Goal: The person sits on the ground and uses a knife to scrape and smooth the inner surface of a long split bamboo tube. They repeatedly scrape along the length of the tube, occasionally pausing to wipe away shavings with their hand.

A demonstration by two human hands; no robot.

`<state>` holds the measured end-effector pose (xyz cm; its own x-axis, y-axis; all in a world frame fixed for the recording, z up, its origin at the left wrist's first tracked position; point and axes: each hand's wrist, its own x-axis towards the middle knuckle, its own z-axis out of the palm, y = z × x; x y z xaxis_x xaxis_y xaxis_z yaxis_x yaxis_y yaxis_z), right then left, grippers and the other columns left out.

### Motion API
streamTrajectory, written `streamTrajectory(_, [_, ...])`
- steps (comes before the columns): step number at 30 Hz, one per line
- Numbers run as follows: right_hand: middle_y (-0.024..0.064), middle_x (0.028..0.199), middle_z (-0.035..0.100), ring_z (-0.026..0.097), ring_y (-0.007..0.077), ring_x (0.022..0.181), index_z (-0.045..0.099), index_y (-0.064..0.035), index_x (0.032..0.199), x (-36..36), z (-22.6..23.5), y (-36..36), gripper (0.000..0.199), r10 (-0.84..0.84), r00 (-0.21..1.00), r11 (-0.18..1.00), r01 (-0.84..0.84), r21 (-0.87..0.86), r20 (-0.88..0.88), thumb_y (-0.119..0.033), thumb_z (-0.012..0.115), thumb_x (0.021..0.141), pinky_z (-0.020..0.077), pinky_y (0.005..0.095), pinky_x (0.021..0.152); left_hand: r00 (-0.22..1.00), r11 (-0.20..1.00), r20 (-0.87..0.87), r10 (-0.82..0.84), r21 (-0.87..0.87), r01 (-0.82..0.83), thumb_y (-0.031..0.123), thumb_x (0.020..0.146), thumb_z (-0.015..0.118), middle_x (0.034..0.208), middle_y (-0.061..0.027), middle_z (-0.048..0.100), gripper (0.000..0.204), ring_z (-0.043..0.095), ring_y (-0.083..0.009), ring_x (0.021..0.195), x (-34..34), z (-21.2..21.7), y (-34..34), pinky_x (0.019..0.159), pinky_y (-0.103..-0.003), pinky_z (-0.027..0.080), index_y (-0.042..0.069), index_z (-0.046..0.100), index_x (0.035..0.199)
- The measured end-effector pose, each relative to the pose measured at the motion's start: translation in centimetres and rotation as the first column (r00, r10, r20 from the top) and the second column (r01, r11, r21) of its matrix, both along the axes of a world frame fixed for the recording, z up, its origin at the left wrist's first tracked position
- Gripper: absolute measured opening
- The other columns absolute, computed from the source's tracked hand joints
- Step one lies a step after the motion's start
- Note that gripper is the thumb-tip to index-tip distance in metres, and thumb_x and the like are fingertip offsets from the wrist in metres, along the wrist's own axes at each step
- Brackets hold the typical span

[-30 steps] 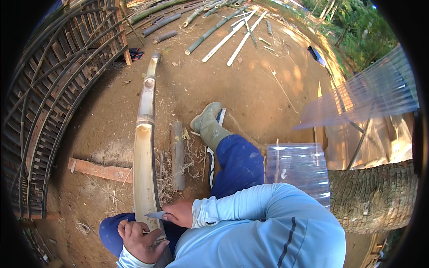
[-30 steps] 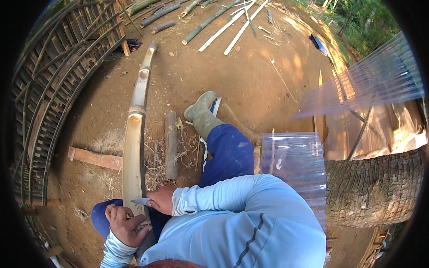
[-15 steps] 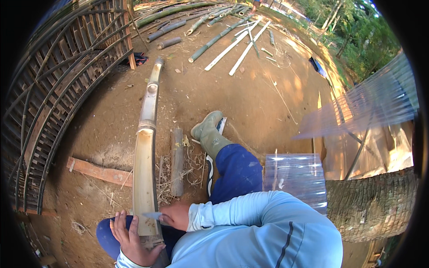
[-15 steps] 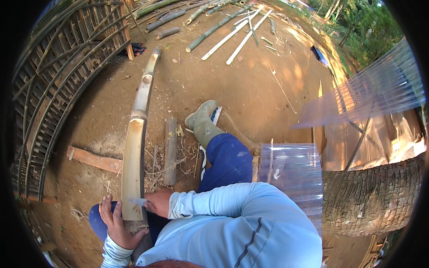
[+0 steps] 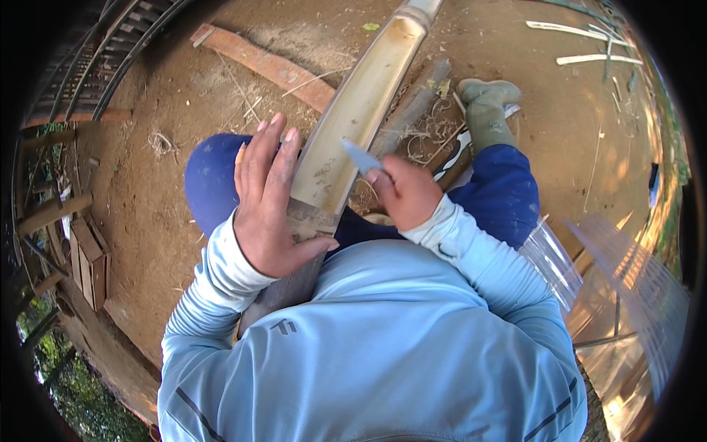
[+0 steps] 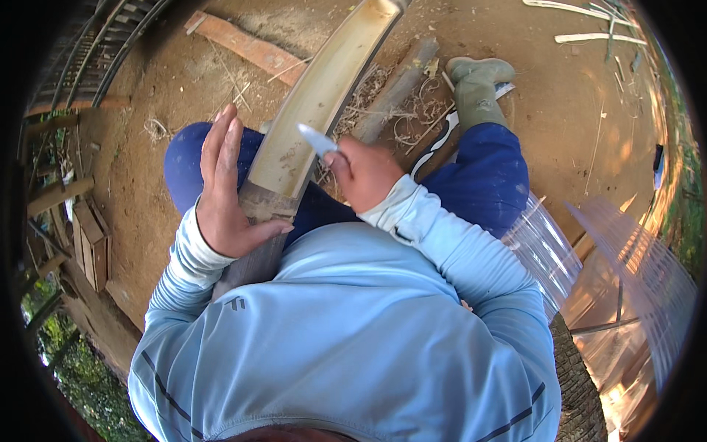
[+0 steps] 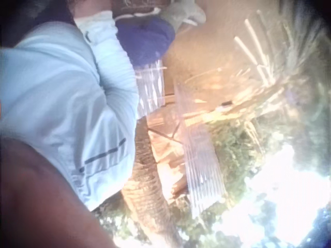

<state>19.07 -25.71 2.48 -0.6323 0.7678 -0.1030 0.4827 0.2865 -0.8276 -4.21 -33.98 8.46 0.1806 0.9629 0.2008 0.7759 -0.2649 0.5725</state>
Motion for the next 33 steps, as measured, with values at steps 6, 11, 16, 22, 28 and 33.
streamTrajectory(6, [0.0253,0.072,0.058,0.061,0.0468,0.07,0.057,-0.0019,0.091,0.5,0.9,-0.4,0.021,0.106,0.994,0.992,-0.105,-0.071,0.016,-0.021,0.059,0.1,0.0459,0.0495,0.06,1.0,0.999,-0.006,-0.007,-0.043,0.007,0.029,0.044,0.098,0.161,-0.0341,0.017,0.149,0.019,-0.05,0.151,0.1,-0.3,-0.1,0.123,-0.056,0.019,-0.003,0.01,0.16])
streamTrajectory(11, [0.0256,0.07,0.059,0.062,0.0479,0.07,0.054,-0.0016,0.09,0.4,0.6,-1.0,0.025,0.101,0.994,0.991,-0.103,-0.083,-0.032,-0.023,0.059,0.1,0.0466,0.0535,0.06,0.999,0.999,0.042,0.008,-0.053,-0.006,0.026,0.045,0.098,0.162,-0.0327,0.017,0.145,0.021,-0.0502,0.15,0.2,-0.4,0.2,0.12,-0.059,0.02,-0.002,0.013,0.16])
streamTrajectory(16, [0.0234,0.07,0.058,0.061,0.0449,0.066,0.055,-0.0013,0.089,0.0,0.3,-0.1,0.022,0.091,0.996,0.993,-0.09,-0.072,0.008,-0.02,0.059,0.101,0.046,0.0479,0.058,1.0,0.998,-0.005,-0.026,-0.064,0.025,0.043,0.052,0.096,0.163,-0.0343,0.015,0.148,0.018,-0.0479,0.152,-0.5,-0.5,0.2,0.122,-0.055,0.019,-0.005,0.007,0.16])
streamTrajectory(22, [0.025,0.073,0.059,0.061,0.0482,0.071,0.053,-0.001,0.091,0.3,0.3,-0.1,0.022,0.116,0.992,0.971,-0.123,-0.205,-0.046,-0.019,0.06,0.1,0.047,0.0518,0.061,0.999,0.998,0.026,-0.037,-0.044,0.038,0.047,0.054,0.095,0.164,-0.0332,0.014,0.148,0.019,-0.0473,0.152,-1.0,-1.0,0.2,0.122,-0.055,0.018,-0.005,0.006,0.16])
streamTrajectory(28, [0.0245,0.071,0.059,0.061,0.0474,0.069,0.054,-0.001,0.09,0.0,0.8,-1.1,0.023,0.167,0.984,0.974,-0.175,-0.146,-0.065,-0.02,0.06,0.1,0.046,0.0519,0.059,0.998,0.998,0.04,-0.051,-0.022,0.052,0.049,0.055,0.095,0.165,-0.0323,0.012,0.149,0.019,-0.0467,0.153,-1.2,-1.0,0.2,0.122,-0.055,0.018,-0.004,0.004,0.16])
streamTrajectory(33, [0.0242,0.071,0.058,0.061,0.0478,0.069,0.053,-0.002,0.09,-0.8,0.5,-0.3,0.023,0.097,0.995,0.988,-0.1,-0.117,-0.037,-0.021,0.059,0.101,0.0461,0.0526,0.06,0.998,0.999,0.039,-0.044,-0.015,0.045,0.051,0.056,0.094,0.164,-0.0335,0.013,0.148,0.018,-0.0466,0.153,-1.1,-1.1,0.4,0.122,-0.054,0.016,-0.004,0.004,0.16])
